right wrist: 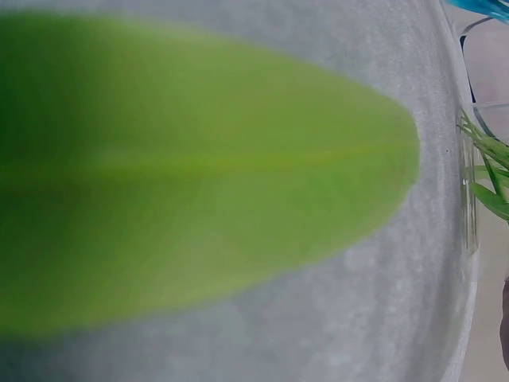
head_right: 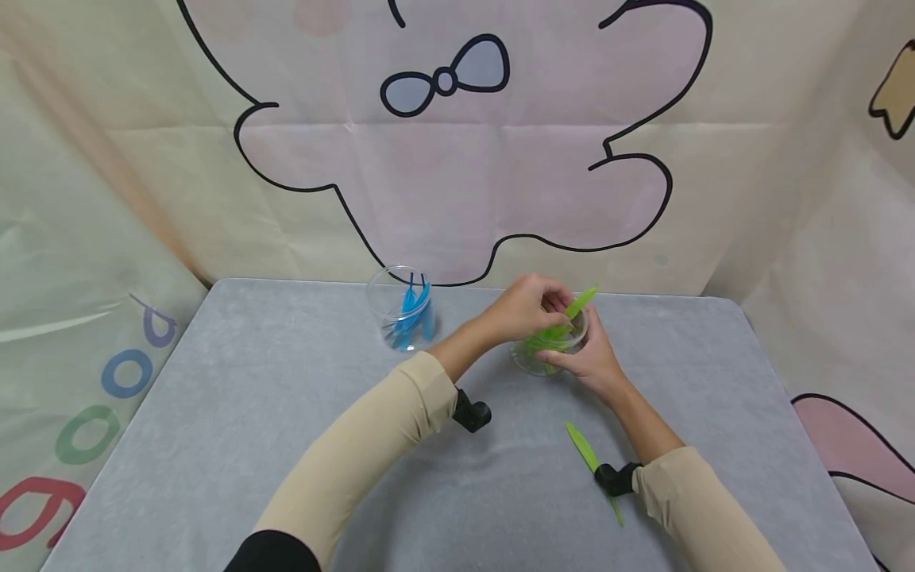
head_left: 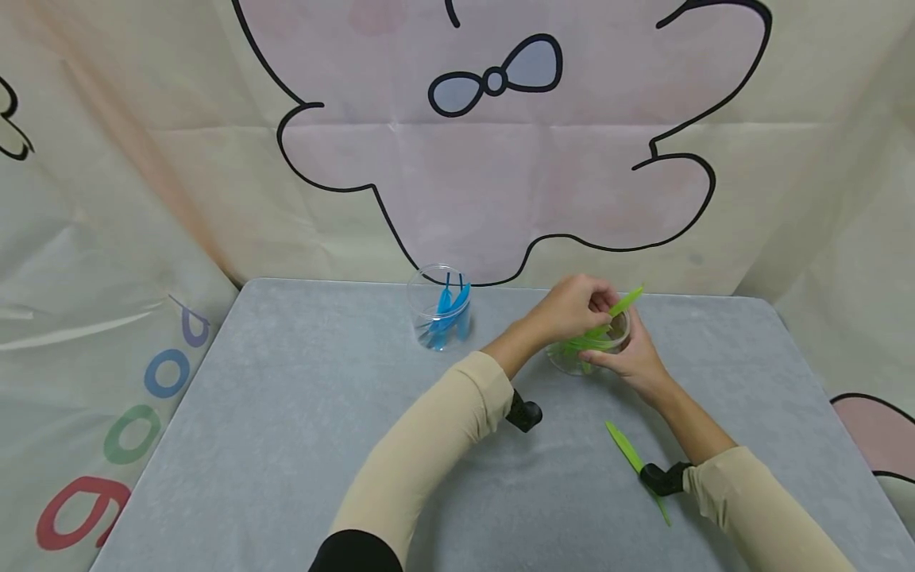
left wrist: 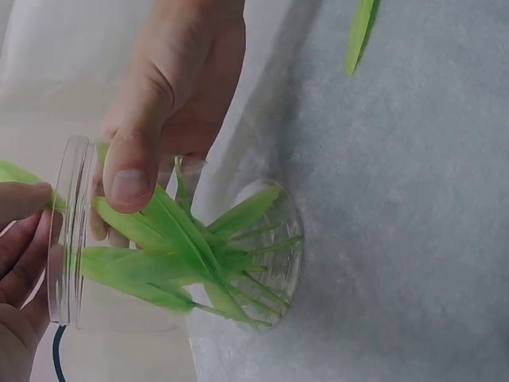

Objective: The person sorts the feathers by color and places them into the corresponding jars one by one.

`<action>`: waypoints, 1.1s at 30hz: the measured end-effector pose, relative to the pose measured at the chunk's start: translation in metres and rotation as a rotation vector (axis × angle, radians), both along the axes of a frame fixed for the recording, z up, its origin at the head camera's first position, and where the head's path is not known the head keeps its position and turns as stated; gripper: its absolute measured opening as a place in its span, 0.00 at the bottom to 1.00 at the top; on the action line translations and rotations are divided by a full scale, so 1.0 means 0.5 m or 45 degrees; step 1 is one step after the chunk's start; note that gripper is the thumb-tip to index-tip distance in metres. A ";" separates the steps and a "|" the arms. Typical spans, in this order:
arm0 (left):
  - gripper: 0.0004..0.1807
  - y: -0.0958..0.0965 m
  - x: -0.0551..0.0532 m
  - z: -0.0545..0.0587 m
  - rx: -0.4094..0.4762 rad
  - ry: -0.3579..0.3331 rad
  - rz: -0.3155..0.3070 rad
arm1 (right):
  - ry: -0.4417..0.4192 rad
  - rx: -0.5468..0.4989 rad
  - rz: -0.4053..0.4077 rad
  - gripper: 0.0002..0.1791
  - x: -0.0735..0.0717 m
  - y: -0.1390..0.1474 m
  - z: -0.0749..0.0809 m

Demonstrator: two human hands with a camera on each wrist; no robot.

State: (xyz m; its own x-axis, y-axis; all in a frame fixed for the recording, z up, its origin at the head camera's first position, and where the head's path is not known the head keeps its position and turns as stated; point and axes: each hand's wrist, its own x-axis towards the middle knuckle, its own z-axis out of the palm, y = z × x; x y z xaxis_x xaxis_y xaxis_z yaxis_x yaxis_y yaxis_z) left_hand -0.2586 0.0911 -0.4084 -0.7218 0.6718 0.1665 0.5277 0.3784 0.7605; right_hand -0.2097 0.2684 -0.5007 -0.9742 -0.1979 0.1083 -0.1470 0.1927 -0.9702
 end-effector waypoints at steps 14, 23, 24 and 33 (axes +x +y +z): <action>0.10 -0.004 0.012 -0.003 -0.234 0.232 -0.058 | 0.019 0.010 -0.004 0.48 0.015 -0.002 -0.004; 0.12 -0.032 0.027 0.000 -0.009 0.159 -0.077 | 0.000 0.026 -0.017 0.49 0.019 -0.005 -0.005; 0.12 -0.038 0.031 0.001 0.034 0.147 -0.090 | -0.001 0.029 -0.016 0.49 0.019 -0.005 -0.005; 0.09 -0.069 0.092 -0.013 0.306 -0.046 -0.255 | 0.062 0.039 -0.048 0.51 0.021 -0.006 -0.004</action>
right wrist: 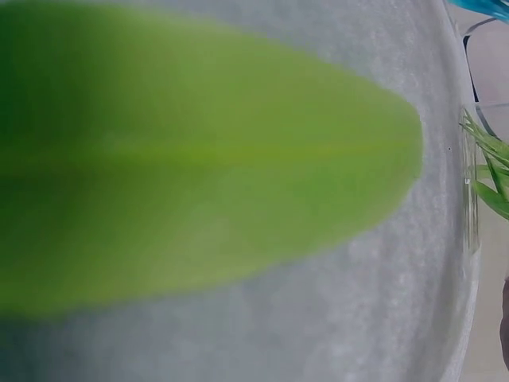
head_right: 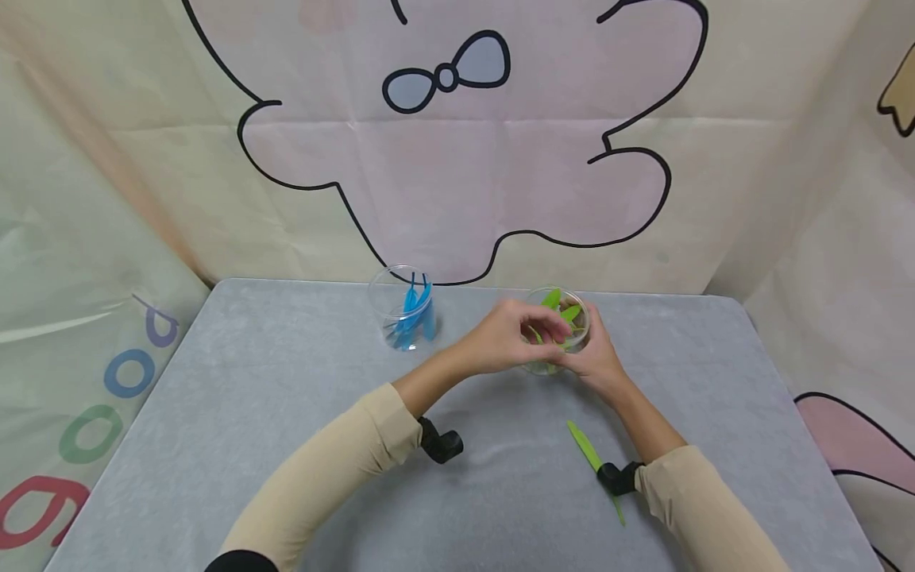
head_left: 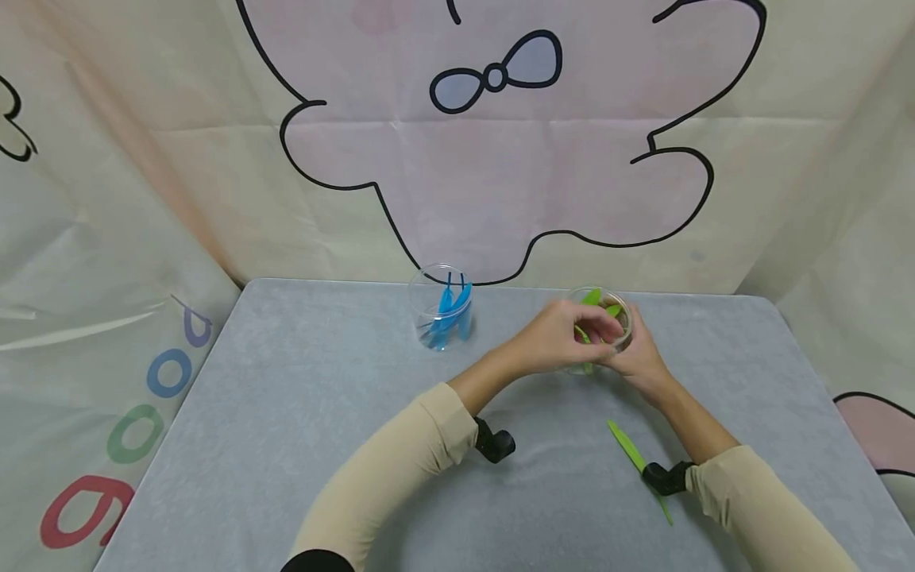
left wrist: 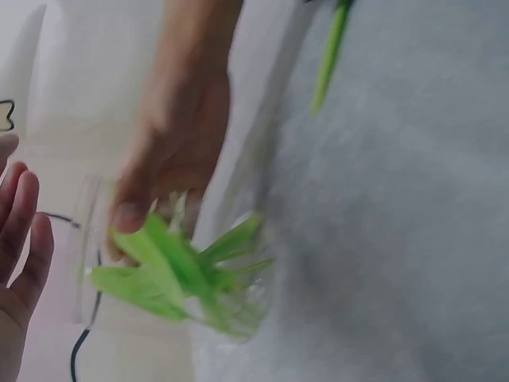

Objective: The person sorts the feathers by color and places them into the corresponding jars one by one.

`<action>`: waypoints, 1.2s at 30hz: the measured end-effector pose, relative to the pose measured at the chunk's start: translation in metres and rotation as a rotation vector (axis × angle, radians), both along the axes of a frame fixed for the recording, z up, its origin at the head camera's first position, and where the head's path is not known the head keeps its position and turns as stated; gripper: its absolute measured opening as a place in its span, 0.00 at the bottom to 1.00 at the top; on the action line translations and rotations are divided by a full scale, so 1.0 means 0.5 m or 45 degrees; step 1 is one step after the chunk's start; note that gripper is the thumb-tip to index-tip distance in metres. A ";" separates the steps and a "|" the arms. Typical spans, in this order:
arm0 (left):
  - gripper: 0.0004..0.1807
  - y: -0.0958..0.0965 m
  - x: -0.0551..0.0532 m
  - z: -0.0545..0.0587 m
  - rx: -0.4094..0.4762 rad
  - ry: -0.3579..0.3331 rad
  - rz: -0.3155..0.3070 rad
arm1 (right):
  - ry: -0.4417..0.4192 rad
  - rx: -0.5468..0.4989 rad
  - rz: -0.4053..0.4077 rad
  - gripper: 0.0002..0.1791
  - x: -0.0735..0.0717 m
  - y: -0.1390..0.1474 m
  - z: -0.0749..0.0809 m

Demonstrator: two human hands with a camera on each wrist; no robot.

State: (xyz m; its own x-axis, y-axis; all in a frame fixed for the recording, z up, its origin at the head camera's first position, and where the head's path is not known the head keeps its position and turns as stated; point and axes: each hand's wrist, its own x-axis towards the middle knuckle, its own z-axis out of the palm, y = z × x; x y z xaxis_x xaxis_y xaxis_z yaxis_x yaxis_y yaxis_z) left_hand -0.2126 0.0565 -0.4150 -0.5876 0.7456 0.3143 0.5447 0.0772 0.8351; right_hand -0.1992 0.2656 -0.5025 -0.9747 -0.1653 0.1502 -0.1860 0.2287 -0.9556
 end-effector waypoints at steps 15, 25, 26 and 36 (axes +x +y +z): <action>0.14 0.040 0.054 -0.111 -0.408 -0.128 -0.276 | 0.002 0.024 -0.002 0.48 -0.003 -0.002 -0.001; 0.16 0.079 0.067 -0.134 -0.573 -0.039 -0.297 | 0.011 0.007 0.026 0.48 -0.004 0.001 0.001; 0.17 0.083 0.069 -0.136 -0.597 -0.015 -0.293 | 0.010 0.004 0.029 0.48 -0.004 0.001 0.001; 0.20 0.110 0.080 -0.150 -0.669 0.149 -0.324 | 0.003 -0.038 0.039 0.49 -0.005 0.001 0.002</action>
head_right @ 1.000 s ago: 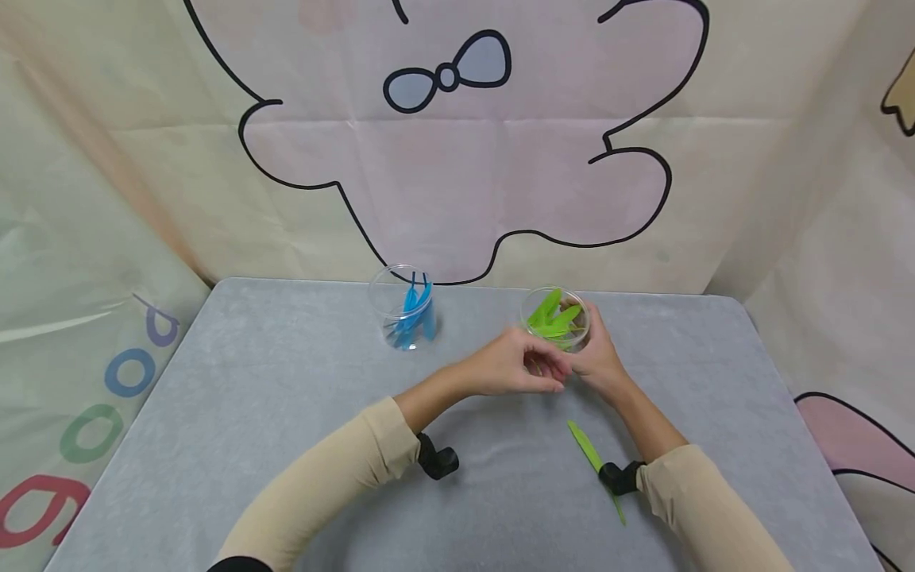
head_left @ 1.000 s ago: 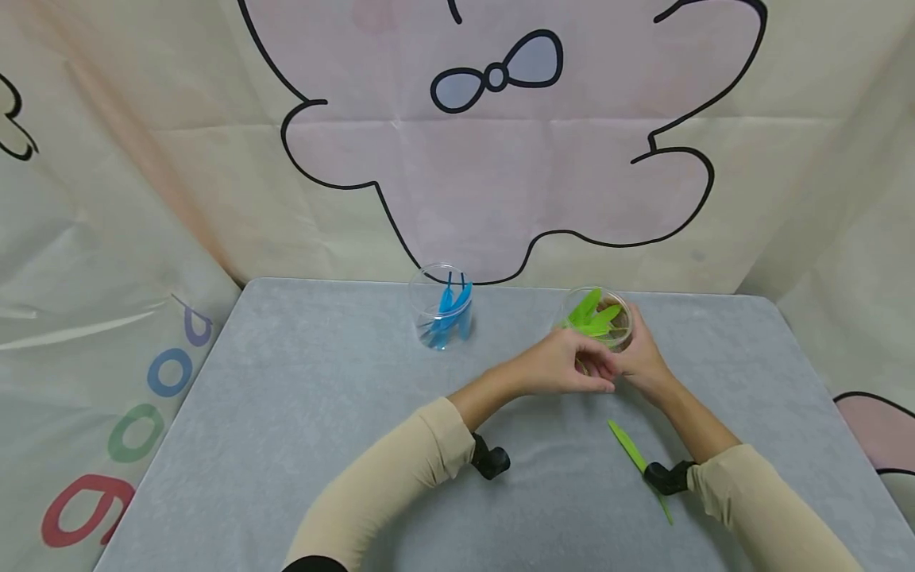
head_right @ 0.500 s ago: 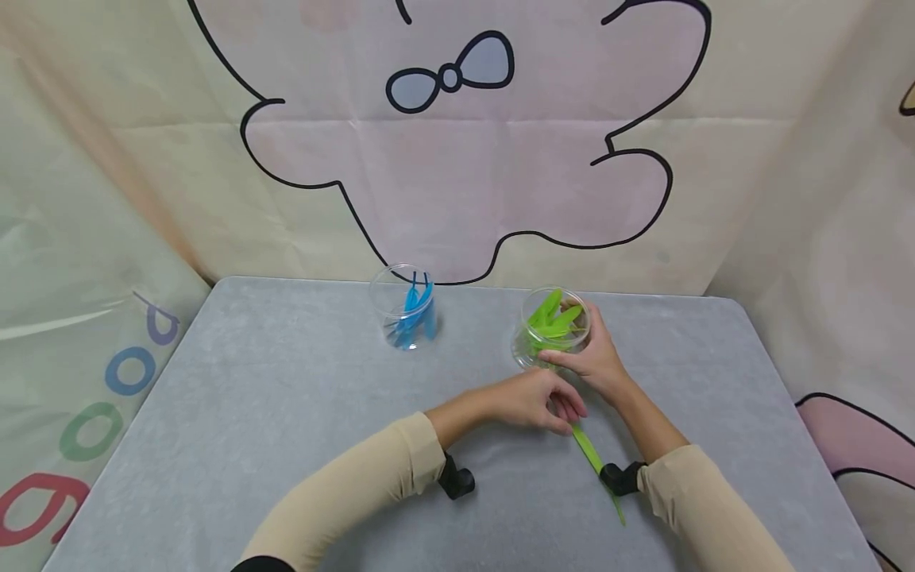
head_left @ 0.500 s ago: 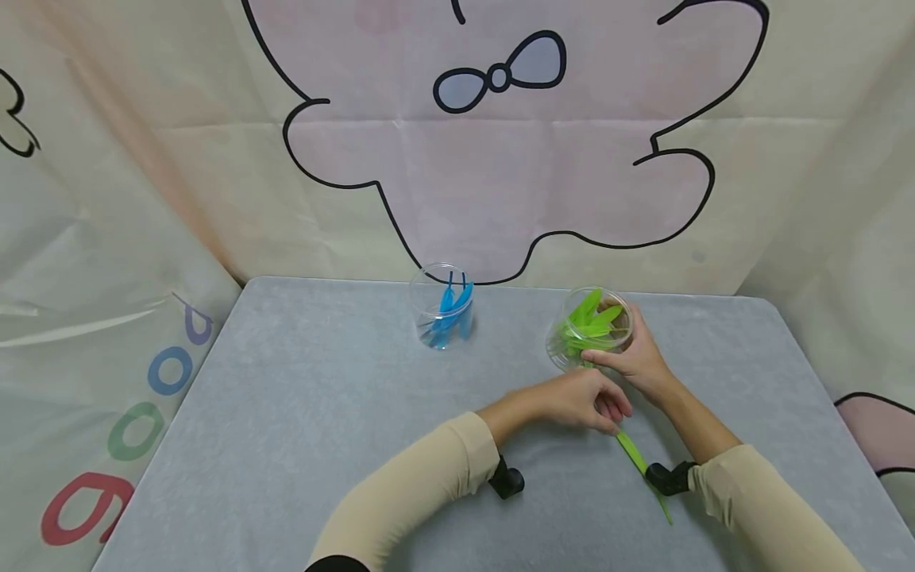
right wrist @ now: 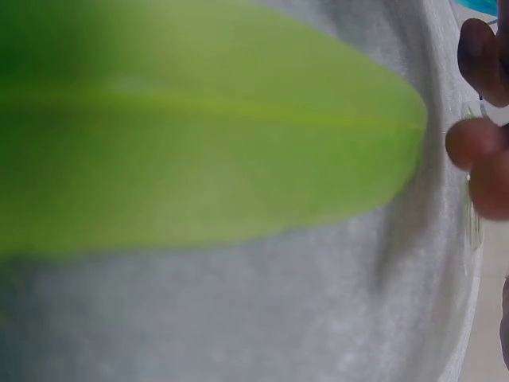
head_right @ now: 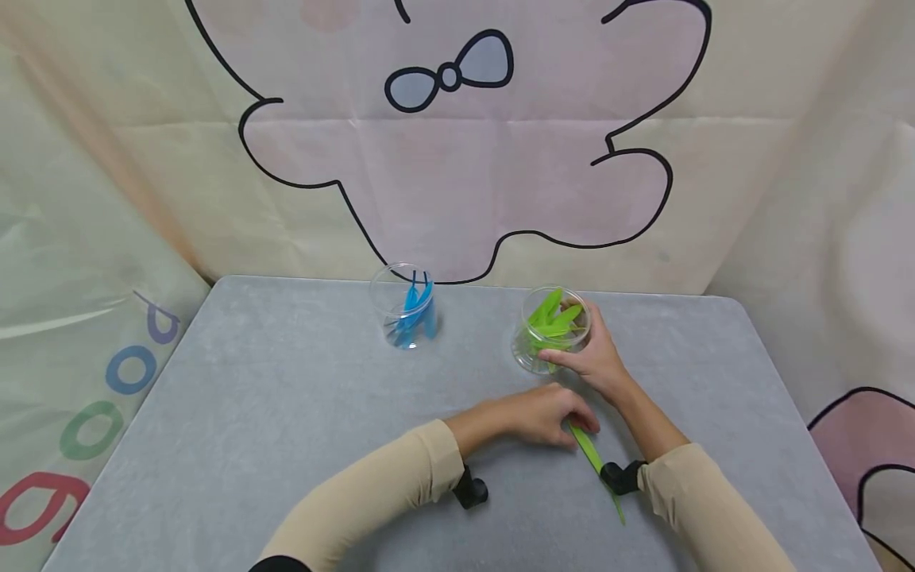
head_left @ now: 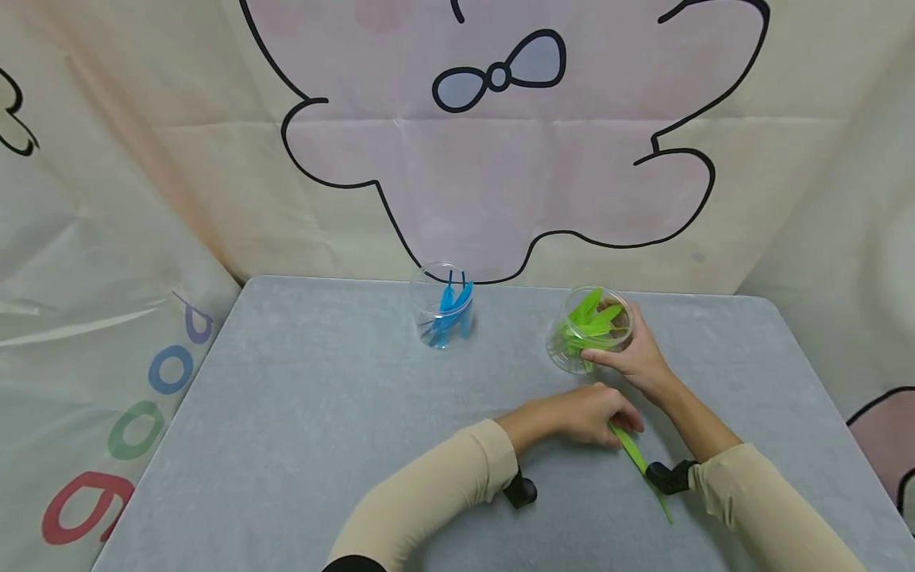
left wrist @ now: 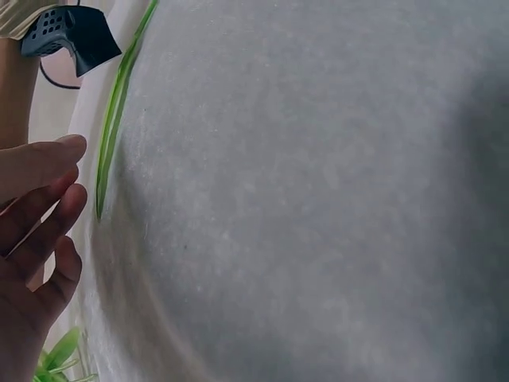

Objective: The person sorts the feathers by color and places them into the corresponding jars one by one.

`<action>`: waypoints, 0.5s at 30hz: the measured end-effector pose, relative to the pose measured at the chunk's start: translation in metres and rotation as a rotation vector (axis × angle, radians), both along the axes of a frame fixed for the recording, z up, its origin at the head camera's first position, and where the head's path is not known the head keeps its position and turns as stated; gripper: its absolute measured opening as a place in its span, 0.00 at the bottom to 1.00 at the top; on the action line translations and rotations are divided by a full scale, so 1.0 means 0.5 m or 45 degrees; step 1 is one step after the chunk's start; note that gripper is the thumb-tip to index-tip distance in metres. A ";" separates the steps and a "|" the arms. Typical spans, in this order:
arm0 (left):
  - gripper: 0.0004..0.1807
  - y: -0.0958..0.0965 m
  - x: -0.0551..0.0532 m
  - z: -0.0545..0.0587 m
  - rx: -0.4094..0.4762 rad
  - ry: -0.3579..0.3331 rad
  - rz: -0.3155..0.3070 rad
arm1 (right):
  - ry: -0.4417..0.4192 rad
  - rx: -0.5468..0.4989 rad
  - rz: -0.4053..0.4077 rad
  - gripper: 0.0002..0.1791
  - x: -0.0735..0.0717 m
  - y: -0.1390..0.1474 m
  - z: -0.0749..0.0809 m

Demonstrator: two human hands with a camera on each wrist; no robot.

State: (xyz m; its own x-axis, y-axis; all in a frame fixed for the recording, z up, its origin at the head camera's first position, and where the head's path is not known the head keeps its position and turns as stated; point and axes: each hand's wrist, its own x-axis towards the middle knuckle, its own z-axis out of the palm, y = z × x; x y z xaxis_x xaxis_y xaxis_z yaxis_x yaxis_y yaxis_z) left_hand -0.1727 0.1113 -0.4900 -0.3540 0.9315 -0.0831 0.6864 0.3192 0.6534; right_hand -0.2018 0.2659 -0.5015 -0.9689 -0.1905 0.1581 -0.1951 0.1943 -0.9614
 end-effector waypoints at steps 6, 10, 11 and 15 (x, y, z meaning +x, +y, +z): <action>0.21 0.007 -0.002 0.001 -0.006 -0.023 -0.012 | -0.008 0.012 0.001 0.49 0.000 0.002 0.003; 0.21 0.011 -0.003 -0.003 0.001 -0.049 -0.013 | -0.012 0.018 -0.005 0.49 0.000 0.002 0.003; 0.20 0.012 -0.003 -0.005 0.000 -0.052 -0.010 | -0.012 0.019 -0.006 0.49 0.000 0.002 0.004; 0.20 0.015 -0.003 -0.010 -0.004 -0.058 -0.001 | -0.016 0.009 -0.007 0.48 -0.002 0.000 0.005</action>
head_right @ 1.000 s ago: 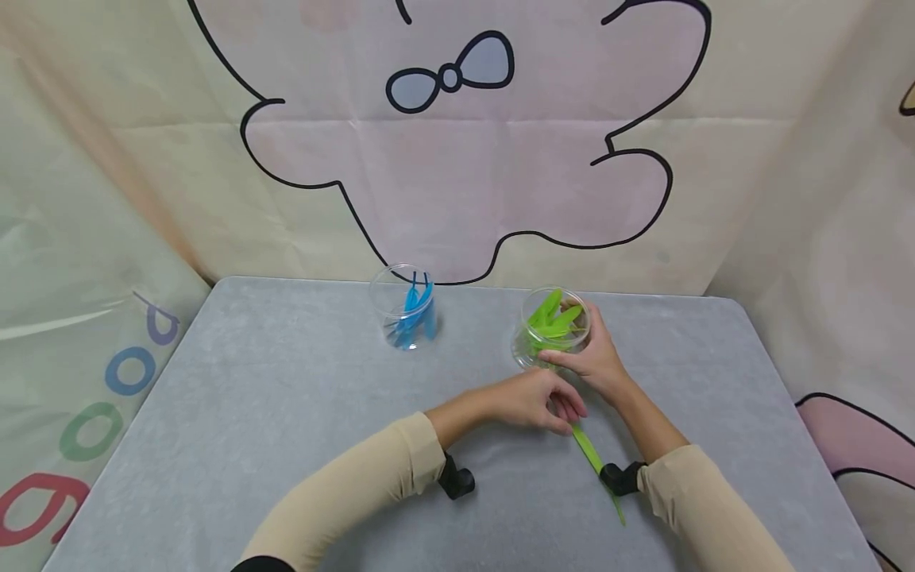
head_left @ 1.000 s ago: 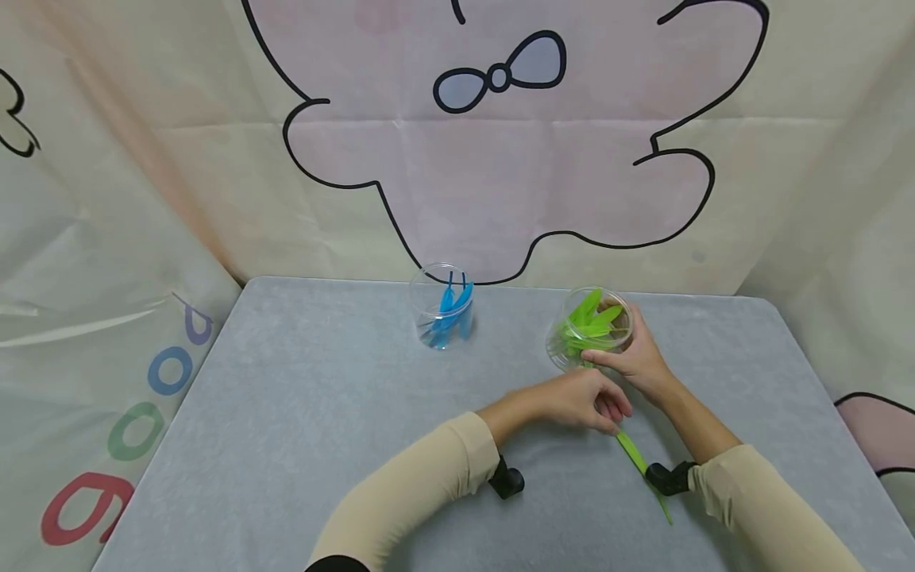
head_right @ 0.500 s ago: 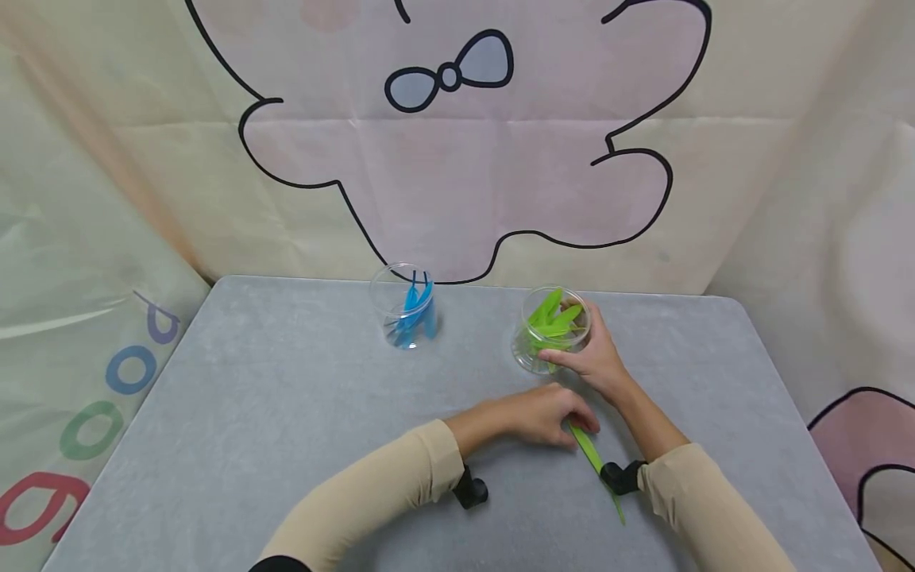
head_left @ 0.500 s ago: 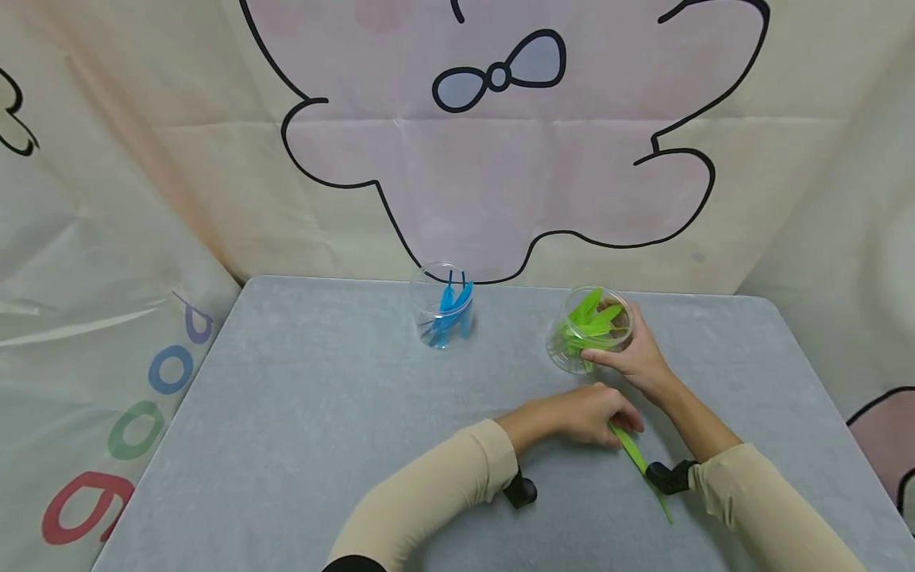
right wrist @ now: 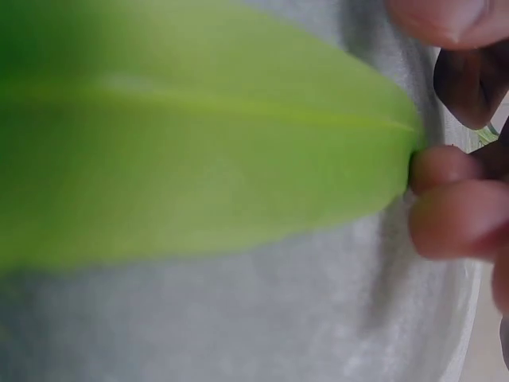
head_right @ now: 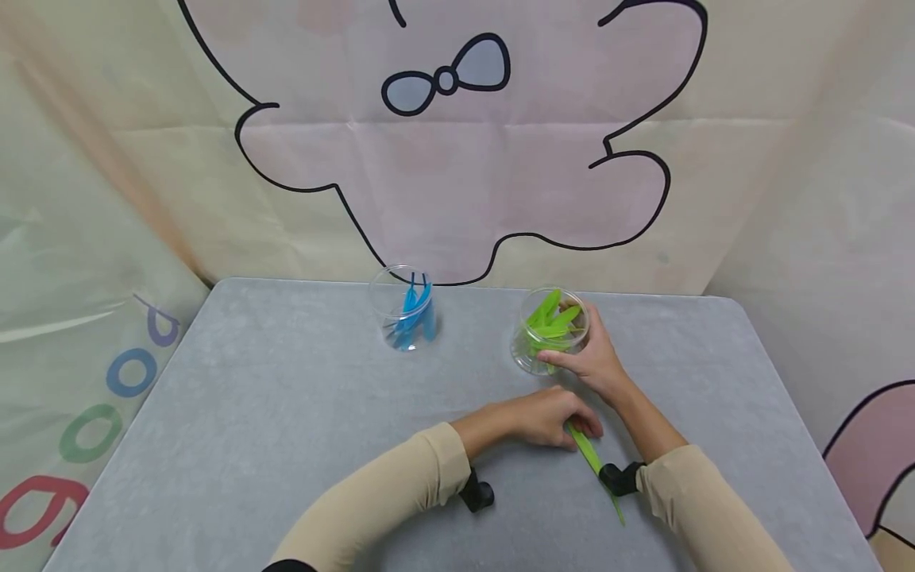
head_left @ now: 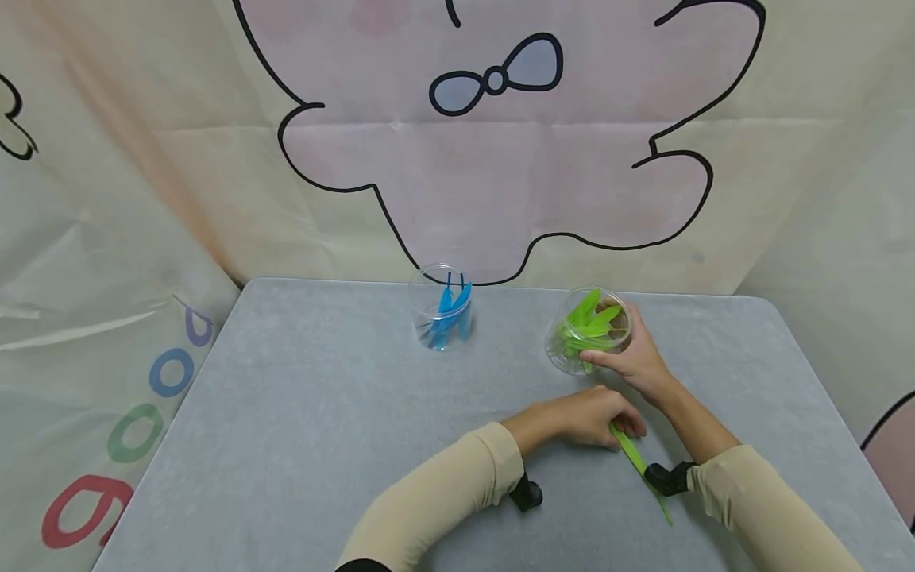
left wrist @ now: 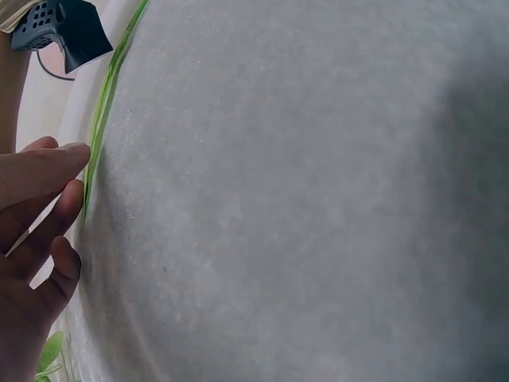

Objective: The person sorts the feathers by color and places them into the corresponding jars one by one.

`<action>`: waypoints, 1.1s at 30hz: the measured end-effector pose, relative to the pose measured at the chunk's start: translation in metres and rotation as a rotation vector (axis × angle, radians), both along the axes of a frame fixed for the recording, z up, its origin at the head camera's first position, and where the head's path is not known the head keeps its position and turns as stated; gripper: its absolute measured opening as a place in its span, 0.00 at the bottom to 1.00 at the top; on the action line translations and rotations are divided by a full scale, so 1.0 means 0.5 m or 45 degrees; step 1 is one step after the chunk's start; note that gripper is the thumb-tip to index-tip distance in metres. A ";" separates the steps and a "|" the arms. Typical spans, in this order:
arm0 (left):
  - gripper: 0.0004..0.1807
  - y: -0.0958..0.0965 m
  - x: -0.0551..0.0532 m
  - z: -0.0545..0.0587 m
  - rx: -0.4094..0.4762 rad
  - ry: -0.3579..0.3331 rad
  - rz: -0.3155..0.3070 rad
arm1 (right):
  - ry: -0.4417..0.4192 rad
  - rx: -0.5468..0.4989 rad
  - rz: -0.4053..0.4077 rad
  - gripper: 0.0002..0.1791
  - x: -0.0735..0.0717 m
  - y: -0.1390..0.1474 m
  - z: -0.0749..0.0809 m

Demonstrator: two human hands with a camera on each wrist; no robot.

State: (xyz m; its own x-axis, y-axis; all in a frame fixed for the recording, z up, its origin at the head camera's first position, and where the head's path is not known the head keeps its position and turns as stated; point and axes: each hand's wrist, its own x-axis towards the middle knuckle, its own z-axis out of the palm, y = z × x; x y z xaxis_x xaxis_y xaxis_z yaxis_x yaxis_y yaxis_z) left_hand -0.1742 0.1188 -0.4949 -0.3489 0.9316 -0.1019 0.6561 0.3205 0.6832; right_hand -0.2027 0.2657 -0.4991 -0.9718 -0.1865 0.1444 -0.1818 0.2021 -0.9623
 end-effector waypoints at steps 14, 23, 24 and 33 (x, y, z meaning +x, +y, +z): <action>0.18 0.007 0.010 -0.010 -0.050 0.102 0.019 | 0.028 -0.018 0.001 0.48 -0.002 -0.001 -0.005; 0.14 0.007 0.015 -0.012 -0.055 0.191 0.038 | 0.011 -0.020 0.010 0.48 0.001 -0.001 -0.004; 0.13 0.008 0.015 -0.012 -0.053 0.206 0.037 | 0.009 -0.020 0.011 0.49 0.001 -0.001 -0.003; 0.11 0.003 0.017 -0.016 -0.019 0.269 0.059 | 0.008 -0.021 0.006 0.48 0.001 -0.002 -0.005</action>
